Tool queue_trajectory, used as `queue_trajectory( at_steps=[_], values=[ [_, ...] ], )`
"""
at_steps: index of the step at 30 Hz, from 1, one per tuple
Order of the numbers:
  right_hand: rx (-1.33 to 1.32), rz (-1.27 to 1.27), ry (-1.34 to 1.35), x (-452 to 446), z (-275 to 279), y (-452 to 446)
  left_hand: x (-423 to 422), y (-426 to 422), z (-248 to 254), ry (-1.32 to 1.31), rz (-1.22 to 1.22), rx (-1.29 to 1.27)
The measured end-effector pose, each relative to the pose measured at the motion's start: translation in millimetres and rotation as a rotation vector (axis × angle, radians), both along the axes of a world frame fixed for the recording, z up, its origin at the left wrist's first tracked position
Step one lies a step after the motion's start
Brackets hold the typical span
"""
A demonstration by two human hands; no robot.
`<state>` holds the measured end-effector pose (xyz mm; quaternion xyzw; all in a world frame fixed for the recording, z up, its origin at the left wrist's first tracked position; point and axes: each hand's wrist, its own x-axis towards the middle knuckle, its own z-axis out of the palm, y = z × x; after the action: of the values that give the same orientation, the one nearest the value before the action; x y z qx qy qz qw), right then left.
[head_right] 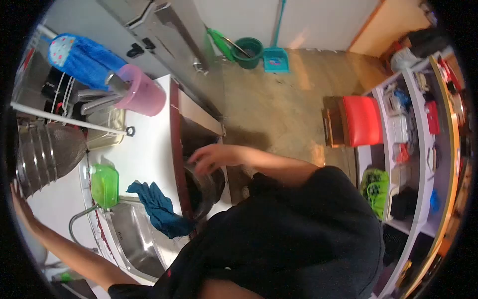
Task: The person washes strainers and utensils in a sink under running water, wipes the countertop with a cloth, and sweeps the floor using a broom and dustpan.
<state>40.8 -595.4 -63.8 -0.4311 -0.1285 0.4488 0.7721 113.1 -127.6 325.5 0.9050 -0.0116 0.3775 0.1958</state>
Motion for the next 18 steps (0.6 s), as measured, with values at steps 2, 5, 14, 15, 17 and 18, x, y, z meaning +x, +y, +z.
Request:
queue_trajectory(
  at_steps=[2, 5, 14, 15, 17, 18],
  values=[
    [-0.253, -0.278, 0.103, -43.4, -61.5, -57.2, -30.9, -21.5, -24.0, -0.315, 0.200, 0.020],
    [-1.042, -0.632, -0.007, -135.5, -139.0, -143.4, -69.2, -55.7, -55.2, -0.500, 0.393, -0.046],
    [-1.437, -0.197, 1.017, -345.0, -269.8, -345.1, -87.6, -205.2, -93.8, -0.823, -0.263, 0.306],
    [-1.349, -0.352, 1.084, -323.1, -243.0, -352.0, -78.8, -237.7, -105.2, -0.844, -0.312, 0.287],
    [-1.243, -0.535, 1.024, -294.8, -239.7, -391.7, -49.1, -301.3, -131.0, -0.762, -0.465, 0.260],
    [-1.235, -0.561, 0.896, -276.1, -258.1, -418.2, -31.5, -344.7, -136.7, -0.713, -0.458, 0.352]
  ],
)
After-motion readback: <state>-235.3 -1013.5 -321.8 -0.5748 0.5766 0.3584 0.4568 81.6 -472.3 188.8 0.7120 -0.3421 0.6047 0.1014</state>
